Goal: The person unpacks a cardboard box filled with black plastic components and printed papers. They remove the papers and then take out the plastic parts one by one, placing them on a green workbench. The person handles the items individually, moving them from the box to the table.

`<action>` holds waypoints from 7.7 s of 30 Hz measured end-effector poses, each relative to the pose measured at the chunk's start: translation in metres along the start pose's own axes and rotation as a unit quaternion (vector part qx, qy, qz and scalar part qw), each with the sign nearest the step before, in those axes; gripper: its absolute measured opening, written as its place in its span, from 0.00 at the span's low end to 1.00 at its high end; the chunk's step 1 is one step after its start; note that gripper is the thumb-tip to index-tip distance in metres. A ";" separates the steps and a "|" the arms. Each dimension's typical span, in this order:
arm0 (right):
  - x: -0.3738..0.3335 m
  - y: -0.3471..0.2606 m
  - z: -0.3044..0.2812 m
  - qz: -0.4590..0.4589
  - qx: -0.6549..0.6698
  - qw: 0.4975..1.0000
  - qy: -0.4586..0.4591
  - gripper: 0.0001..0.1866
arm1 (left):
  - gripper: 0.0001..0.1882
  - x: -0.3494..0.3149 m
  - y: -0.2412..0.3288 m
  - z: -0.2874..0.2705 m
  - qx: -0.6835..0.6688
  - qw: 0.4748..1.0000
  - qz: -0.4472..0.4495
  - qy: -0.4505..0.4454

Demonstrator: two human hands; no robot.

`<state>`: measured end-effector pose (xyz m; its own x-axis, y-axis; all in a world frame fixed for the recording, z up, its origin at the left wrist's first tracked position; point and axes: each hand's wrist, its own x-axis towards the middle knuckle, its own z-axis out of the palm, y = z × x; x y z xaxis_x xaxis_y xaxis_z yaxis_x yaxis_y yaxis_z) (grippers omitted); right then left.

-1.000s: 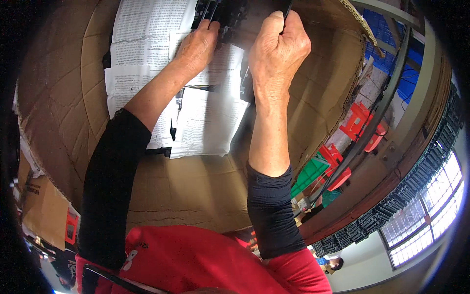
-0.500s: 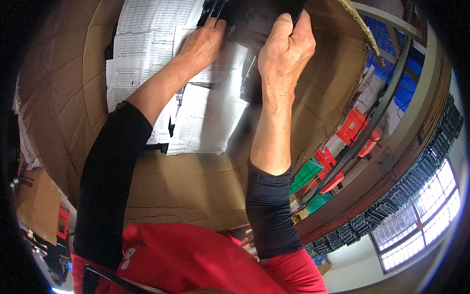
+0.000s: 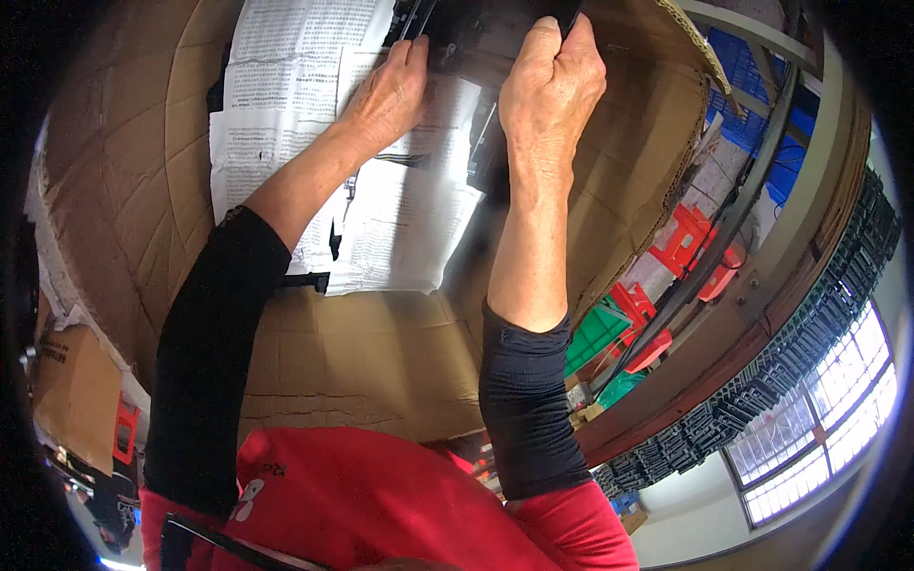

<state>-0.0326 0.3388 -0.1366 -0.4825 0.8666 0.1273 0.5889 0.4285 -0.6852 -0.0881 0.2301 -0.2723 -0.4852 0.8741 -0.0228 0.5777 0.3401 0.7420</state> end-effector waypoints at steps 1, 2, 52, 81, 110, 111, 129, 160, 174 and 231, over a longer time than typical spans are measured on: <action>-0.001 0.000 -0.001 0.004 0.010 1.000 -0.003 0.14 | 0.30 -0.003 0.002 -0.001 -0.002 1.000 0.003 0.010; -0.001 0.000 0.000 -0.009 0.006 1.000 -0.002 0.14 | 0.29 -0.007 0.001 0.000 0.000 0.999 0.015 0.030; -0.313 -0.051 -0.127 -0.046 -0.232 0.856 -0.459 0.11 | 0.34 -0.314 0.162 -0.175 0.095 0.904 -0.026 -0.417; -0.334 -0.049 -0.140 0.071 -0.157 0.896 -0.410 0.17 | 0.14 -0.350 0.169 -0.174 0.229 0.923 0.096 -0.295; -0.335 -0.036 -0.133 0.041 -0.170 0.902 -0.395 0.16 | 0.13 -0.350 0.177 -0.179 0.206 0.934 0.078 -0.280; -0.334 -0.038 -0.134 0.049 -0.166 0.902 -0.395 0.16 | 0.13 -0.349 0.177 -0.178 0.207 0.933 0.074 -0.285; -0.333 -0.041 -0.134 0.052 -0.161 0.902 -0.398 0.15 | 0.20 -0.348 0.175 -0.181 0.202 0.926 0.065 -0.311; -0.189 0.016 -0.051 0.035 -0.272 0.888 -0.369 0.12 | 0.18 -0.127 0.033 -0.129 -0.031 0.959 -0.227 -0.165; -0.206 0.026 -0.043 0.038 -0.240 0.877 -0.414 0.12 | 0.20 0.028 -0.035 -0.033 0.052 0.986 -0.159 -0.010; -0.302 0.054 -0.029 0.108 -0.042 0.711 -0.694 0.29 | 0.11 -0.259 0.075 -0.229 0.002 0.939 0.028 -0.343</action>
<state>0.1632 0.1079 -0.1914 -0.5155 -0.1467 -0.8443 0.7551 0.3880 -0.5284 -0.0690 -0.0506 -0.0576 0.0823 0.9075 -0.4119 0.5926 0.2878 0.7523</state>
